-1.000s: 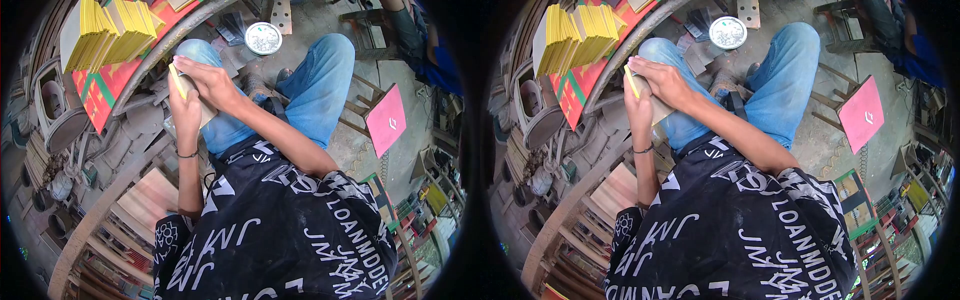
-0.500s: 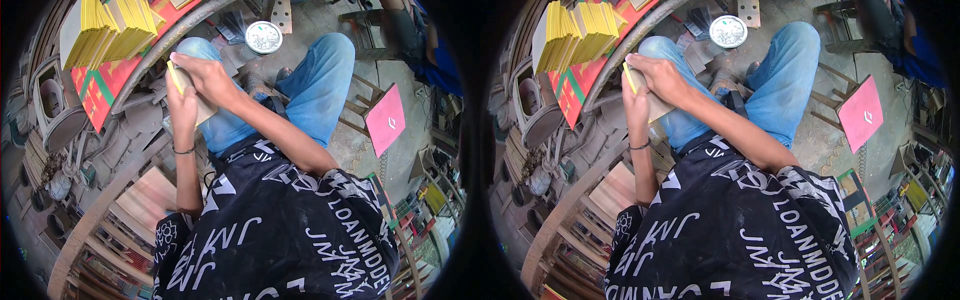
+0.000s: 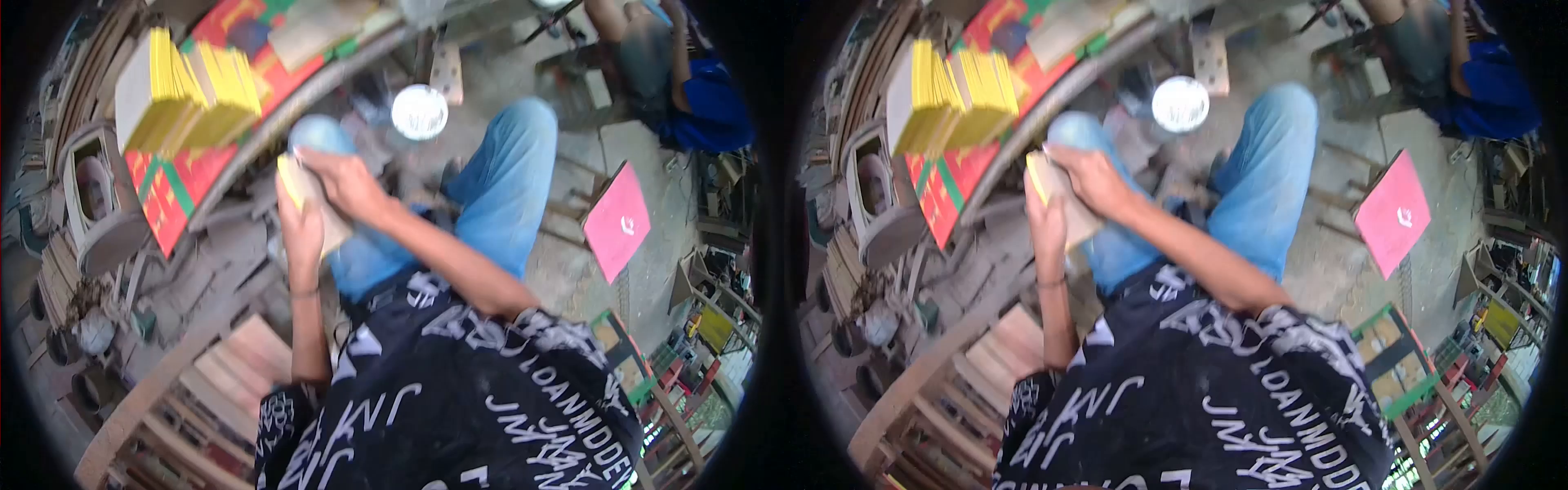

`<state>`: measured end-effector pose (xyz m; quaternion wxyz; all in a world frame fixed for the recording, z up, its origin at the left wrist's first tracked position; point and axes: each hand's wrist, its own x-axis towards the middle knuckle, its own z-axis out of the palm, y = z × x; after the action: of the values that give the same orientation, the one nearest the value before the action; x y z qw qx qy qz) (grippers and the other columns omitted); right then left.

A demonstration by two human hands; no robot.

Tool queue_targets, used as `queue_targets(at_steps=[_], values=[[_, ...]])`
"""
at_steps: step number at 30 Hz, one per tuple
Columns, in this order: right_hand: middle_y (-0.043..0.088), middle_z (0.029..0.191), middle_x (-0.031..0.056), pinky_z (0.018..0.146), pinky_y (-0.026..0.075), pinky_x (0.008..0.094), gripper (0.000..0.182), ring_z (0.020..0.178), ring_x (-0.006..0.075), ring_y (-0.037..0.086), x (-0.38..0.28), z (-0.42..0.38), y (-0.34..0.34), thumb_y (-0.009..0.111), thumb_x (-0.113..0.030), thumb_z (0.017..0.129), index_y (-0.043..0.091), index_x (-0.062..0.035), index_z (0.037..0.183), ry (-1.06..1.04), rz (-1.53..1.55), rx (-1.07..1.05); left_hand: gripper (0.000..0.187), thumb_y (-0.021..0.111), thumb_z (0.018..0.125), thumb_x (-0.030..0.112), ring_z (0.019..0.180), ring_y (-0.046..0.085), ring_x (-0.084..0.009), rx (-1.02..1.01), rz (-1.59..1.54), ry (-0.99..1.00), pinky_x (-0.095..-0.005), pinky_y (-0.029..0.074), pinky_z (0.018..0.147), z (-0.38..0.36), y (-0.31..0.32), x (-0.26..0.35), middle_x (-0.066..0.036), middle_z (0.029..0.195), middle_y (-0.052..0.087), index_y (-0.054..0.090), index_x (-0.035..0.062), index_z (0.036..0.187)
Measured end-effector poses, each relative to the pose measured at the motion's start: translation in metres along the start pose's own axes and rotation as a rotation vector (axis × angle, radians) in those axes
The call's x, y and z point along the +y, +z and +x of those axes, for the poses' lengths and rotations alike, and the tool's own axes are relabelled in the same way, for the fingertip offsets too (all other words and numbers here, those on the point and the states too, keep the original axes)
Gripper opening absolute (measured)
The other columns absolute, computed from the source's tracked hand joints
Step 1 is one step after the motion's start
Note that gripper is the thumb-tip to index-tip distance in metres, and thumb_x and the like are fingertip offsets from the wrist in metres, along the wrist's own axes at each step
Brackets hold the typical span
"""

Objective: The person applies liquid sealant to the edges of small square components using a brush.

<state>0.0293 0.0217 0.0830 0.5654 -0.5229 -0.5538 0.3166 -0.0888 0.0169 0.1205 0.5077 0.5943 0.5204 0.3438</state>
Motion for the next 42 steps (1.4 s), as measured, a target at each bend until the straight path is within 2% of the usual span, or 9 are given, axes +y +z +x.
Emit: queue_targets(at_steps=[6, 20, 22, 25, 27, 29, 33, 37, 42], values=[[0.056, 0.120, 0.0214, 0.098, 0.042, 0.0351, 0.035, 0.113, 0.0320, 0.055, -0.005, -0.007, -0.004, 0.047, 0.003, 0.083, 0.056, 0.0026, 0.117, -0.016, 0.023, -0.054, 0.068, 0.039, 0.075, -0.005, 0.134, 0.029, -0.0293, 0.021, 0.125, 0.072, -0.0377, 0.020, 0.111, 0.000, -0.001, -0.014, -0.021, 0.142, 0.031, 0.021, -0.0039, 0.141], [0.053, 0.125, 0.0204, 0.099, 0.041, 0.0344, 0.039, 0.117, 0.0311, 0.051, -0.009, -0.008, -0.010, 0.046, 0.003, 0.085, 0.051, 0.0012, 0.124, -0.053, -0.014, -0.168, 0.069, 0.043, 0.072, -0.008, 0.126, 0.043, -0.0331, 0.136, 0.173, 0.159, -0.0374, 0.033, 0.104, -0.004, 0.007, 0.005, -0.024, 0.132, 0.045, 0.026, -0.0006, 0.139], [0.051, 0.128, 0.0196, 0.101, 0.039, 0.0345, 0.042, 0.119, 0.0308, 0.049, 0.026, -0.010, -0.011, 0.046, 0.005, 0.084, 0.049, 0.0007, 0.126, 0.069, 0.039, -0.240, 0.070, 0.044, 0.072, -0.007, 0.128, 0.041, -0.0327, 0.052, -0.046, -0.098, -0.0371, 0.032, 0.105, -0.005, -0.006, -0.003, -0.023, 0.133, 0.044, 0.027, 0.0001, 0.139], [0.052, 0.126, 0.0207, 0.099, 0.041, 0.0342, 0.040, 0.117, 0.0309, 0.051, -0.024, -0.009, -0.009, 0.047, 0.003, 0.085, 0.050, 0.0013, 0.125, -0.096, -0.014, -0.195, 0.069, 0.043, 0.071, -0.008, 0.125, 0.043, -0.0321, 0.127, 0.137, 0.172, -0.0370, 0.032, 0.104, -0.009, 0.003, 0.006, -0.023, 0.131, 0.046, 0.028, -0.0011, 0.138], [0.054, 0.122, 0.0218, 0.095, 0.045, 0.0344, 0.038, 0.113, 0.0318, 0.054, -0.020, -0.007, -0.008, 0.048, 0.002, 0.085, 0.051, 0.0019, 0.123, -0.187, 0.007, -0.143, 0.070, 0.043, 0.070, -0.008, 0.124, 0.044, -0.0320, 0.136, 0.095, 0.150, -0.0368, 0.032, 0.105, -0.009, 0.003, 0.003, -0.024, 0.130, 0.046, 0.027, -0.0023, 0.138], [0.055, 0.121, 0.0219, 0.093, 0.046, 0.0350, 0.038, 0.112, 0.0326, 0.055, 0.025, -0.015, -0.008, 0.049, 0.003, 0.084, 0.053, 0.0013, 0.122, 0.019, -0.018, -0.179, 0.071, 0.043, 0.071, -0.008, 0.124, 0.044, -0.0321, 0.115, -0.032, 0.053, -0.0368, 0.031, 0.106, -0.008, -0.002, -0.014, -0.024, 0.130, 0.045, 0.026, -0.0028, 0.139], [0.054, 0.121, 0.0220, 0.097, 0.043, 0.0357, 0.035, 0.114, 0.0331, 0.053, -0.037, -0.005, -0.010, 0.045, 0.000, 0.089, 0.051, 0.0006, 0.123, -0.166, 0.046, -0.119, 0.073, 0.039, 0.071, -0.012, 0.129, 0.036, -0.0267, 0.075, 0.062, 0.142, -0.0352, 0.026, 0.108, -0.008, 0.008, 0.000, -0.019, 0.138, 0.037, 0.021, -0.0025, 0.141], [0.054, 0.124, 0.0201, 0.100, 0.040, 0.0350, 0.036, 0.116, 0.0323, 0.052, 0.026, -0.017, -0.012, 0.046, 0.000, 0.089, 0.051, -0.0004, 0.125, 0.021, -0.046, -0.205, 0.070, 0.041, 0.073, -0.010, 0.130, 0.035, -0.0275, 0.096, 0.009, 0.087, -0.0358, 0.026, 0.108, -0.014, 0.005, -0.015, -0.020, 0.137, 0.038, 0.022, -0.0029, 0.141], [0.054, 0.125, 0.0182, 0.101, 0.039, 0.0342, 0.036, 0.118, 0.0308, 0.051, -0.015, -0.014, -0.012, 0.047, -0.001, 0.089, 0.051, -0.0019, 0.125, -0.053, 0.051, -0.176, 0.075, 0.038, 0.068, -0.009, 0.132, 0.033, -0.0316, 0.127, -0.007, 0.140, -0.0378, 0.024, 0.109, -0.019, 0.008, -0.008, -0.024, 0.139, 0.035, 0.022, -0.0030, 0.141]])
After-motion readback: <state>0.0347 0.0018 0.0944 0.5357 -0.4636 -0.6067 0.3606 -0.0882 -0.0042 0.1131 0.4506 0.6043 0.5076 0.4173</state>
